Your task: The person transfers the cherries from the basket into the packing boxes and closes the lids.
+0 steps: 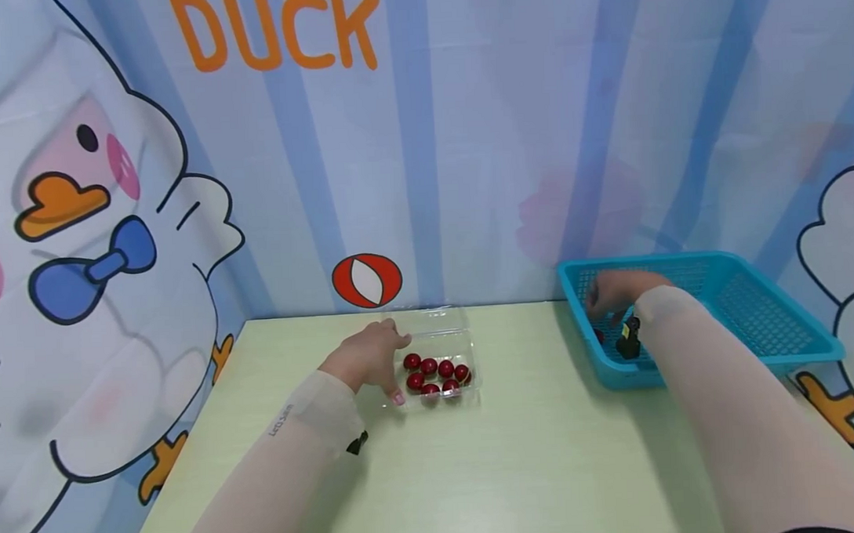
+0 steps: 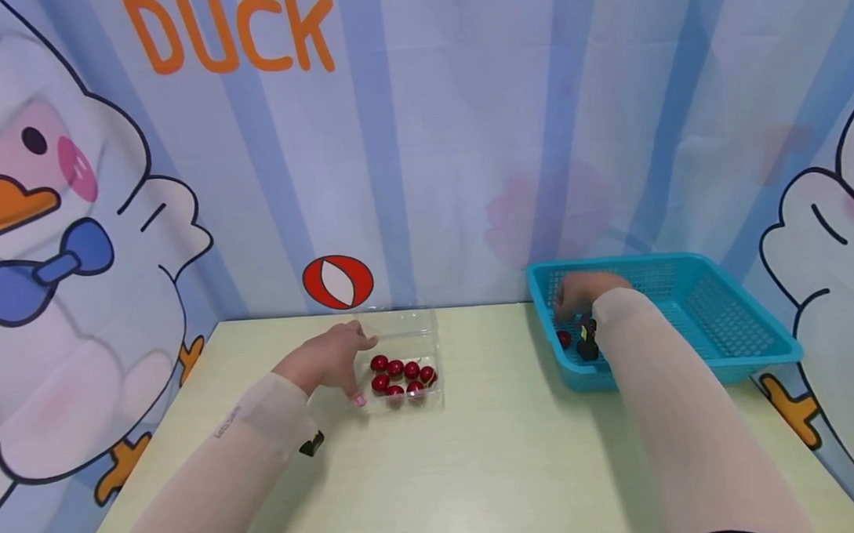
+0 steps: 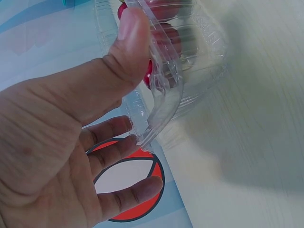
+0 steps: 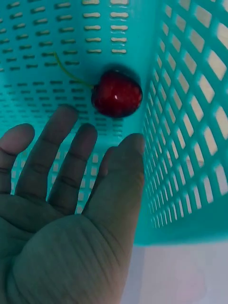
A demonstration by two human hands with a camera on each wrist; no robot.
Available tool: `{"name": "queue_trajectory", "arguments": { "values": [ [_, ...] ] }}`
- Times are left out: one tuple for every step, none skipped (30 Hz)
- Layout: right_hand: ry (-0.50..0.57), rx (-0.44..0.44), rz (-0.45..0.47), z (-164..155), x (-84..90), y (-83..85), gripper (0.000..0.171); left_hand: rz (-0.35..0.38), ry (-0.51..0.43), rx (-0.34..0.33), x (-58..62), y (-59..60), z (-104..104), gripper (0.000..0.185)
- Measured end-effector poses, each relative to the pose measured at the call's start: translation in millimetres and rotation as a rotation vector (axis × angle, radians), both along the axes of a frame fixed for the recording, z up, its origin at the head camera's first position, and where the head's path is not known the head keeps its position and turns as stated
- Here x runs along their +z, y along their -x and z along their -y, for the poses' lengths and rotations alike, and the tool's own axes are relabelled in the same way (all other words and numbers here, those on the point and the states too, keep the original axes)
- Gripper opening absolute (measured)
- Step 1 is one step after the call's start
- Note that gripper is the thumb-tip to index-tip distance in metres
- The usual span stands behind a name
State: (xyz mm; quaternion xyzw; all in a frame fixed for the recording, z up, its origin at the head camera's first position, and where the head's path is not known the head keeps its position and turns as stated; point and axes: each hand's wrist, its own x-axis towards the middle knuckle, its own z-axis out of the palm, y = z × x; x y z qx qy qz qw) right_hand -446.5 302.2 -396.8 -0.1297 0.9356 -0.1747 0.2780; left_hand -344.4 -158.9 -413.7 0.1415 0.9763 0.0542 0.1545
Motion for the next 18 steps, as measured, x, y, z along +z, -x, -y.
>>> {"name": "queue_trajectory", "arguments": {
  "values": [
    [0.004,-0.003,0.017,0,-0.9,-2.0,0.03,0.002,0.0,0.003,0.2,-0.4,0,0.113],
    [0.0,-0.006,0.025,1,-1.1,-4.5,0.03,0.002,0.0,0.005,0.4,-0.5,-1,0.113],
    [0.001,-0.009,0.038,2,-0.7,-7.4,0.028,0.002,0.001,0.006,0.4,-0.6,0,0.113],
    [-0.005,-0.005,0.042,2,-0.2,-10.0,0.025,0.002,0.002,0.008,0.6,-0.7,0,0.113],
    [-0.016,-0.014,0.041,3,0.3,-12.3,0.022,0.002,0.002,0.01,0.7,-0.8,0,0.114],
    [-0.028,-0.019,0.038,4,1.3,-14.6,0.017,0.002,0.0,0.011,0.6,-1.0,0,0.113],
    [-0.042,-0.022,0.034,5,2.0,-16.3,0.011,0.002,0.002,0.011,0.7,-0.9,0,0.113],
    [-0.057,-0.023,0.031,6,2.6,-17.7,0.009,0.001,0.002,0.01,0.9,-0.7,0,0.113],
    [-0.064,-0.017,0.028,6,2.8,-18.6,0.01,0.001,0.002,0.008,1.0,-0.7,0,0.113],
    [-0.074,-0.006,0.021,6,2.8,-19.0,0.011,0.002,0.002,0.008,1.2,-0.7,-1,0.113],
    [-0.086,-0.015,0.017,7,2.0,-18.8,0.011,0.002,0.002,0.006,1.5,-0.8,-1,0.113],
    [-0.086,-0.009,0.019,7,1.1,-18.5,0.011,0.003,0.003,0.004,1.7,-0.9,-1,0.113],
    [-0.081,-0.009,0.021,6,-0.8,-17.2,0.012,0.004,0.004,0.004,1.9,-1.0,-1,0.113],
    [-0.075,0.0,0.024,5,-2.4,-15.9,0.013,0.006,0.004,0.005,2.0,-1.3,-1,0.113],
    [-0.069,0.003,0.028,4,-4.0,-14.7,0.012,0.008,0.006,0.007,1.8,-1.2,-2,0.113],
    [-0.065,0.003,0.031,4,-5.8,-13.1,0.012,0.008,0.008,0.009,1.7,-1.1,-2,0.113],
    [-0.064,-0.002,0.032,3,-7.7,-10.9,0.011,0.009,0.009,0.011,1.4,-1.1,-2,0.113],
    [-0.049,-0.001,0.038,2,-8.7,-9.1,0.01,0.008,0.01,0.012,0.9,-1.1,-2,0.114]
  ]
}}
